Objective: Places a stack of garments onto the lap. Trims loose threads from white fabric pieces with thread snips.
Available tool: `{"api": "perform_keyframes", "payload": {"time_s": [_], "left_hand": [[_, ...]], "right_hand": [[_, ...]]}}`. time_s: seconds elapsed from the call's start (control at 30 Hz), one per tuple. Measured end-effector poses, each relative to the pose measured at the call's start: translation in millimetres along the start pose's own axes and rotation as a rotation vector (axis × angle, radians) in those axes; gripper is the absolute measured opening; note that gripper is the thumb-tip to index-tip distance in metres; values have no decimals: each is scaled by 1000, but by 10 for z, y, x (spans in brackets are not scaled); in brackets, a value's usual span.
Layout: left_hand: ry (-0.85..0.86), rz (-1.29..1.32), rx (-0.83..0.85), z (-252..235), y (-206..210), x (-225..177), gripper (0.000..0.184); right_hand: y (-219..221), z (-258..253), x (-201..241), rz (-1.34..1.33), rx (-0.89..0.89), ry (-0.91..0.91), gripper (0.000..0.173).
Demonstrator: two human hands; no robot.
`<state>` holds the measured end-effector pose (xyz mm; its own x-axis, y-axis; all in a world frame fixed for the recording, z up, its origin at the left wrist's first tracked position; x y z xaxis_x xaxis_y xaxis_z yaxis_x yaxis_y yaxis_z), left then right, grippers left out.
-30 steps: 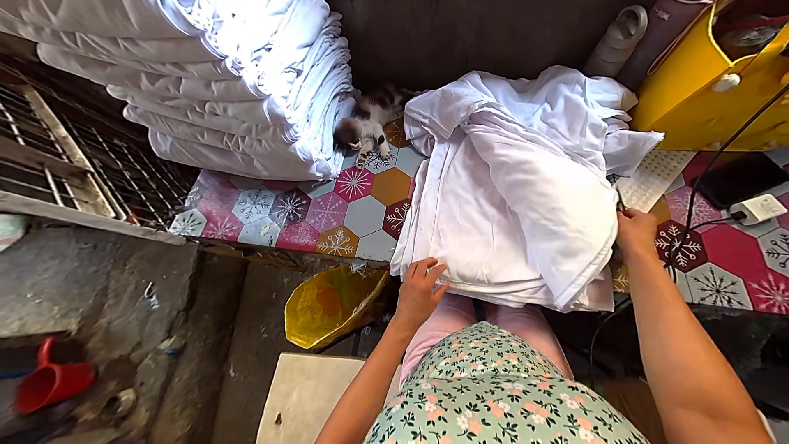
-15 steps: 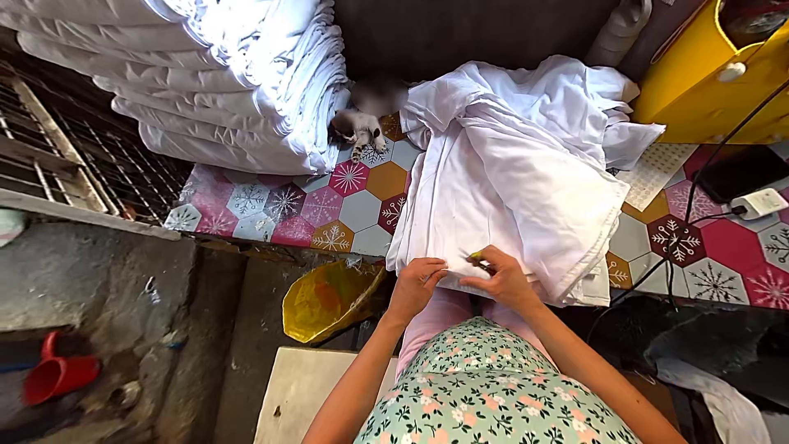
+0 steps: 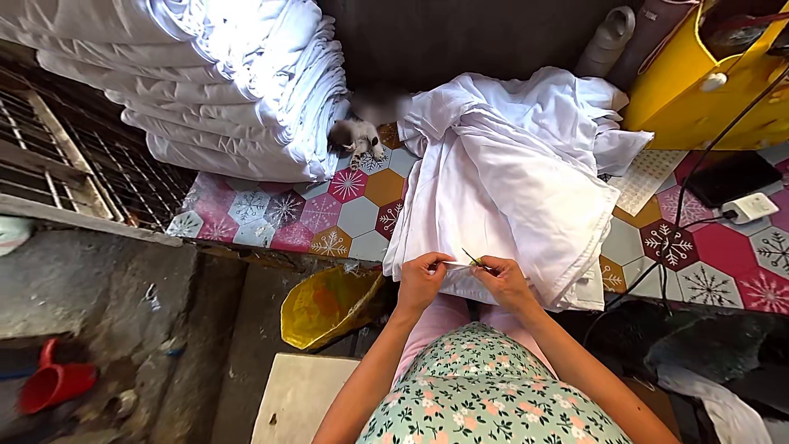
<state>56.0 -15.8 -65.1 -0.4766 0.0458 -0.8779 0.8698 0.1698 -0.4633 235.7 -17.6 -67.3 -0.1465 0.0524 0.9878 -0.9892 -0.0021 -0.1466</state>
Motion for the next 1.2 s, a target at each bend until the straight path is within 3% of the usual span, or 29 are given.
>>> {"api": "perform_keyframes", "payload": {"time_s": [0.1, 0.2, 0.27, 0.3, 0.37, 0.43, 0.5, 0.6, 0.7, 0.83, 0.93, 1.07, 1.2], "left_hand": [[-70, -153, -112, -57, -75, 174, 16], [-185, -18, -141, -78, -121, 168, 14], [-152, 119, -120, -36, -67, 13, 13], [-93, 141, -127, -15, -53, -85, 12], [56, -5, -190, 8, -107, -238, 14], [45, -215, -247, -21, -216, -245, 14], [-245, -134, -200, -63, -228, -72, 18], [-791, 602, -169, 79, 43, 41, 32], [-997, 1018, -215, 208, 215, -84, 30], [-887, 1041, -145, 207, 157, -213, 44], [-805, 990, -121, 200, 82, -272, 26], [-828, 1024, -131, 251, 15, -339, 24], [-799, 1035, -136, 287, 7, -374, 25]], "right_hand": [[-26, 30, 59, -29, -64, -61, 19], [30, 45, 80, 114, -100, -166, 22], [112, 37, 50, 236, -119, -218, 35], [133, 22, 29, 258, -151, -256, 30], [84, 14, 49, 214, -254, -345, 17], [-8, 68, 177, 152, -305, -433, 13], [-28, 175, 259, 157, -268, -534, 12], [39, 289, 263, 279, -216, -682, 11], [56, 302, 283, 355, -219, -756, 11], [88, 324, 305, 392, -192, -811, 12], [77, 316, 299, 361, -176, -760, 10], [-37, 260, 326, 259, -192, -548, 48], [-56, 232, 459, 343, -255, -587, 41]]}}
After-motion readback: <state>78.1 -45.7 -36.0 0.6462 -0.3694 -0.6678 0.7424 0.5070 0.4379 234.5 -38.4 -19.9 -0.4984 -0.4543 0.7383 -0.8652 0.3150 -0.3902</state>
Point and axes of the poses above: each hand's wrist, its own z-axis away from the middle knuckle, its own y-axis out of the palm, x = y × z, the point moved 7 cm from there along -z, towards the middle knuckle, and after that the axes turned 11 degrees about -x, right-handed, at the moved point
